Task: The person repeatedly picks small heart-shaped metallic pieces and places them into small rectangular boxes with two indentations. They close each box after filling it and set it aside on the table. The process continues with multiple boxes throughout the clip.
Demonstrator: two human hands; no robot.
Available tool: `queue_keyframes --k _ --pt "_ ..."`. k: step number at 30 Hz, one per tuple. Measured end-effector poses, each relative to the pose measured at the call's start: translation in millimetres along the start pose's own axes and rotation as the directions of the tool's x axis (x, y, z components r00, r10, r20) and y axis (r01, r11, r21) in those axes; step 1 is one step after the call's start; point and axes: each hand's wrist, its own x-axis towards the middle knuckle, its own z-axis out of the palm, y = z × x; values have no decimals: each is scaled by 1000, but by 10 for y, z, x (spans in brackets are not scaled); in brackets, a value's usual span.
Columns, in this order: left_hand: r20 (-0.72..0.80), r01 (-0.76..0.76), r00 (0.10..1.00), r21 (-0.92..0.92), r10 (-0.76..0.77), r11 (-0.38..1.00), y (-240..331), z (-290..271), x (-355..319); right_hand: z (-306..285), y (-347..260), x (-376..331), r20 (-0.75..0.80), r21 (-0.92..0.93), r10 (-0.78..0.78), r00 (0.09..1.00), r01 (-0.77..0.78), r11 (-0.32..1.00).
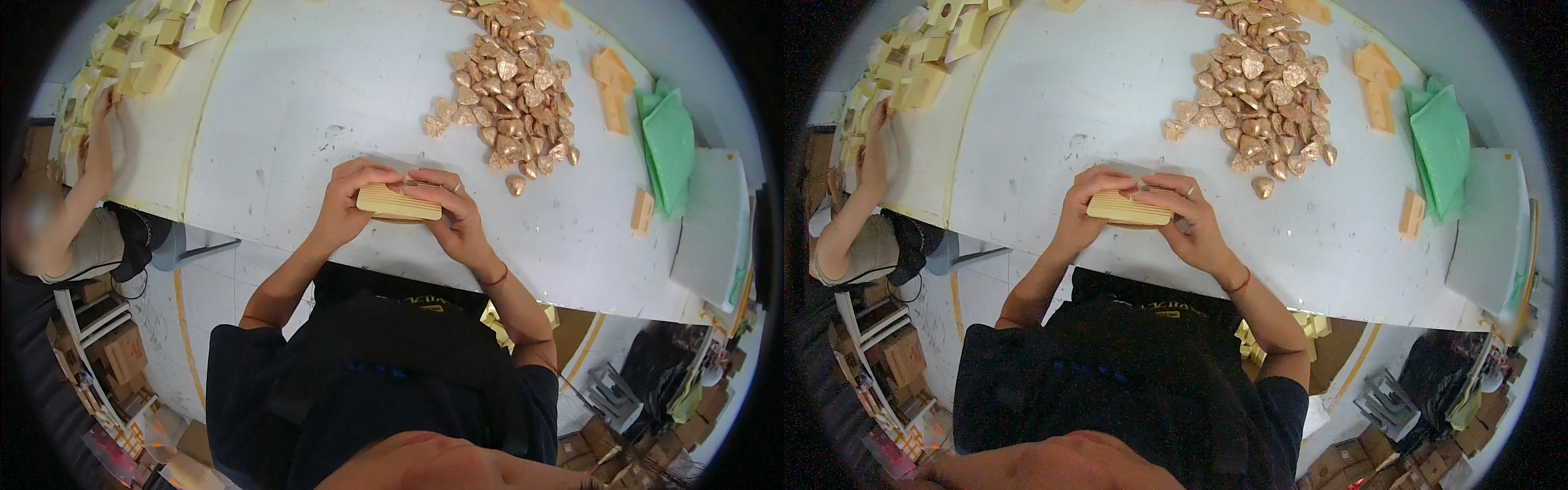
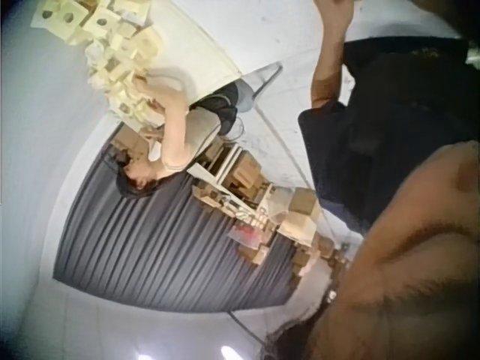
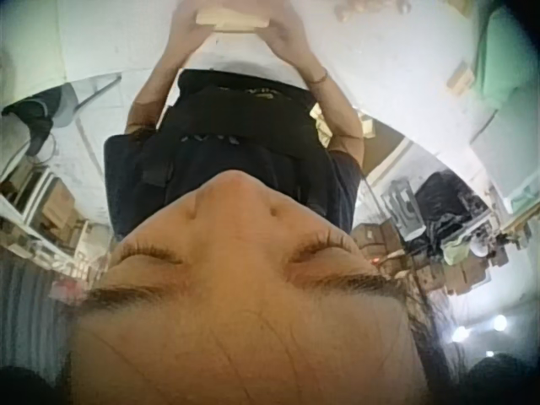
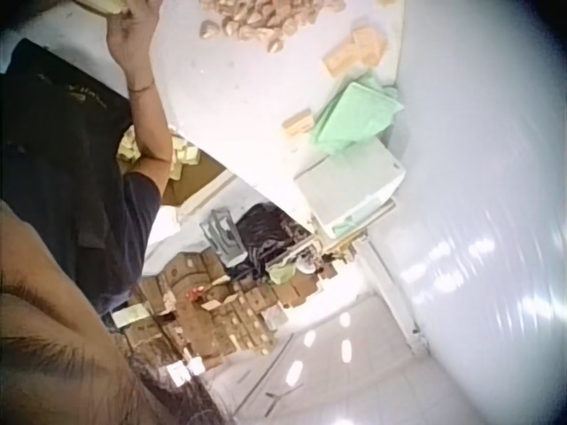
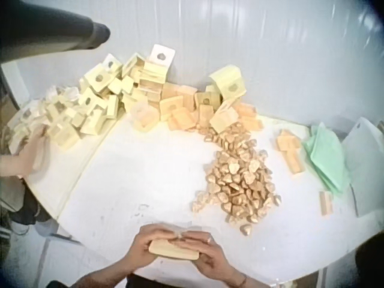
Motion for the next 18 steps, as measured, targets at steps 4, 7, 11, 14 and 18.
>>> queue_keyframes --k 4,7,11,14,18 --pt "-40 29 999 -52 -31 998 -23 80 -86 -112 -146 21 81 -61 -4 997 9 998" --pt "58 27 998 -46 -25 999 -29 -12 -97 -94 -120 9 59 -149 -47 997 56 987" --pt "286 145 957 -300 -56 943 -8 -324 -72 -45 -75 -21 18 -322 -97 995 98 942" --pt "213 56 977 -166 -20 985 19 -224 -106 -36 -71 -22 30 -438 -141 990 140 888" --pt "173 -208 965 42 198 977 -164 -191 -195 -64 -89 -82 74 -575 -228 971 228 785"
